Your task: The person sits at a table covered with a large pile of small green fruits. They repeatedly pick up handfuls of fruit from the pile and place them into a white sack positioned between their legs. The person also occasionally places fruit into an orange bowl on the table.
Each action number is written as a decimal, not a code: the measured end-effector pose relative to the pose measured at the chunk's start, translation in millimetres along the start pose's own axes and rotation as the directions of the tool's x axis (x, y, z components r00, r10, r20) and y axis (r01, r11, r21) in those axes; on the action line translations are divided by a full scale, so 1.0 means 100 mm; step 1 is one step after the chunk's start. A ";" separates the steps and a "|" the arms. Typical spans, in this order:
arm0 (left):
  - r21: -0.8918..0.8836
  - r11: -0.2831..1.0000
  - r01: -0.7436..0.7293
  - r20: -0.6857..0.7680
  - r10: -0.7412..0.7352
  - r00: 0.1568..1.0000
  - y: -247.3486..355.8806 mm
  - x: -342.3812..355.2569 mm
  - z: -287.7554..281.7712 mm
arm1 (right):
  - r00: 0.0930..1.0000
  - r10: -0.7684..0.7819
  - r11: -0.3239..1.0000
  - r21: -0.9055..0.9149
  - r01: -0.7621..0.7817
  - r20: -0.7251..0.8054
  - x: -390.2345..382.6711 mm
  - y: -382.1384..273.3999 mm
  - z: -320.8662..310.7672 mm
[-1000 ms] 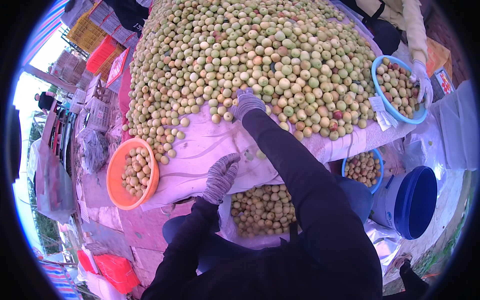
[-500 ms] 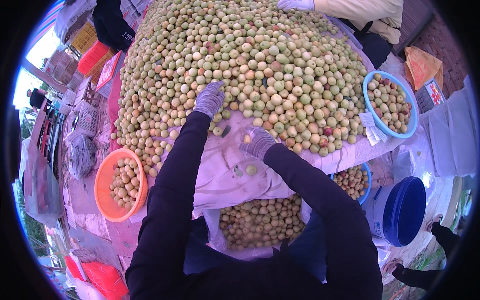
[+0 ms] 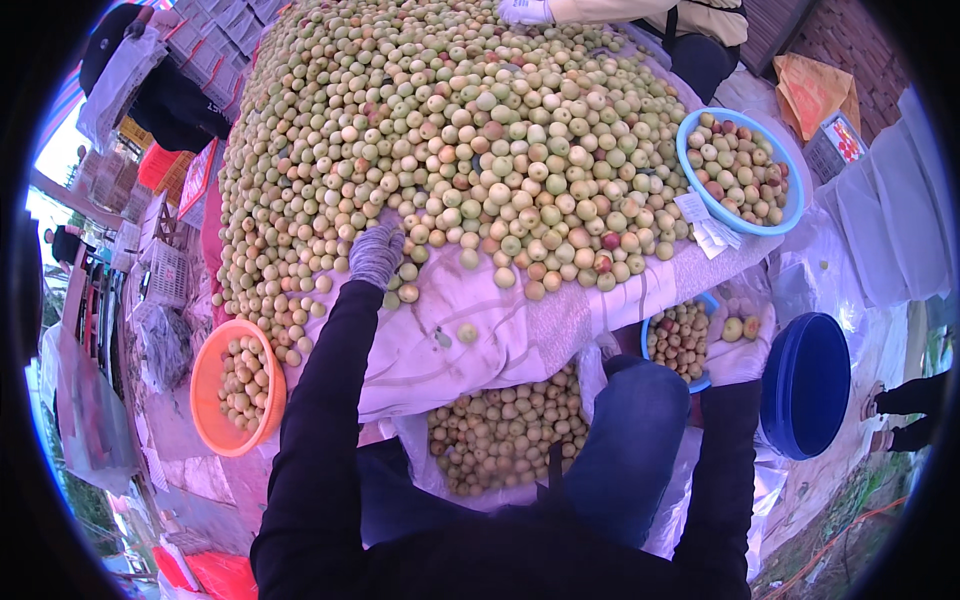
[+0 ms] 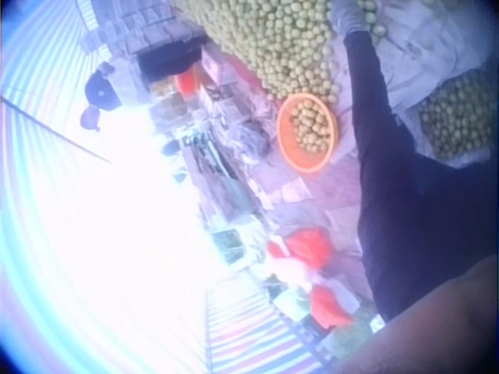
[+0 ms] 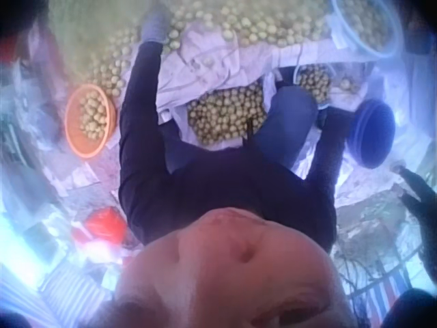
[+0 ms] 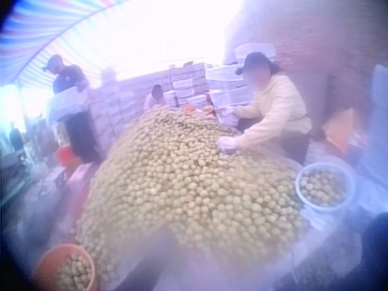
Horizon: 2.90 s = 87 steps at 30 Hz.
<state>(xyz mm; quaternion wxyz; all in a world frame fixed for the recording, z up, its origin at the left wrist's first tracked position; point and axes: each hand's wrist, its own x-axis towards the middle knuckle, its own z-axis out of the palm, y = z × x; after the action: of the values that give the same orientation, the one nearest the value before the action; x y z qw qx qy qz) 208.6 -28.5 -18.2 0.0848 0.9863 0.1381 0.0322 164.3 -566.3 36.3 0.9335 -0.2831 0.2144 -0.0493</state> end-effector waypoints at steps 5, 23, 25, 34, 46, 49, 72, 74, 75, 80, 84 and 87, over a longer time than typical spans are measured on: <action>-0.011 0.987 -0.163 -0.309 0.152 0.939 0.28 -0.03 -0.11 | 0.958 -0.254 0.732 0.622 0.278 -0.130 -0.02 -0.67 -0.10; -0.135 0.977 -0.164 -0.113 0.149 0.982 1.08 0.47 -0.26 | 0.793 0.571 0.792 -0.394 -0.466 0.211 -0.40 1.95 1.16; -0.432 0.896 -0.102 -0.246 -0.008 0.969 1.18 0.07 -0.34 | 0.789 0.597 0.778 -0.347 -0.524 0.149 -0.41 2.04 1.17; -0.853 0.494 -0.167 -0.016 0.294 0.956 1.03 -1.14 -0.32 | 0.977 0.154 0.966 0.184 -0.180 0.148 -0.20 0.58 0.35; -0.380 0.924 0.032 -0.450 -0.215 0.866 -1.68 0.29 -0.51 | 0.731 0.229 0.694 -0.634 0.340 0.643 0.80 2.23 1.92; -0.320 0.939 0.125 -0.414 -0.257 0.873 -1.91 0.82 -0.65 | 0.485 0.205 -0.194 -0.451 0.871 0.850 1.07 3.02 2.65; -0.163 0.987 0.015 0.394 0.051 0.918 -1.36 1.88 -0.87 | 0.295 0.665 -0.473 0.080 0.878 0.686 1.70 4.31 3.94; -0.154 0.988 0.028 0.367 0.031 0.930 -1.31 1.79 -0.85 | 0.316 0.739 -0.433 0.060 0.899 0.595 1.52 4.24 3.84; -0.147 0.989 0.032 0.353 0.022 0.935 -1.27 1.73 -0.80 | 0.335 0.754 -0.441 0.057 0.895 0.565 1.43 4.21 3.80; -0.158 0.987 -0.039 0.361 0.095 0.928 -1.11 1.27 -0.64 | 0.397 0.801 -0.462 0.042 0.886 0.449 1.09 4.00 3.59; -0.079 0.994 0.078 0.451 -0.034 0.892 -1.02 0.92 -0.71 | 0.355 0.853 -0.412 0.076 0.908 0.383 0.92 3.78 3.42; -0.051 0.998 0.037 0.488 -0.007 0.873 -1.02 0.66 -0.79 | 0.278 0.895 -0.317 0.058 0.947 0.350 0.84 3.58 3.26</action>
<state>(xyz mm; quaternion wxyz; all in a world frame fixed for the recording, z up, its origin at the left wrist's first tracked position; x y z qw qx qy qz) 237.8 98.8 44.5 0.1461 0.9580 0.1224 -0.2144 369.6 -120.3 52.2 -0.0333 -0.8283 -0.5296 0.1797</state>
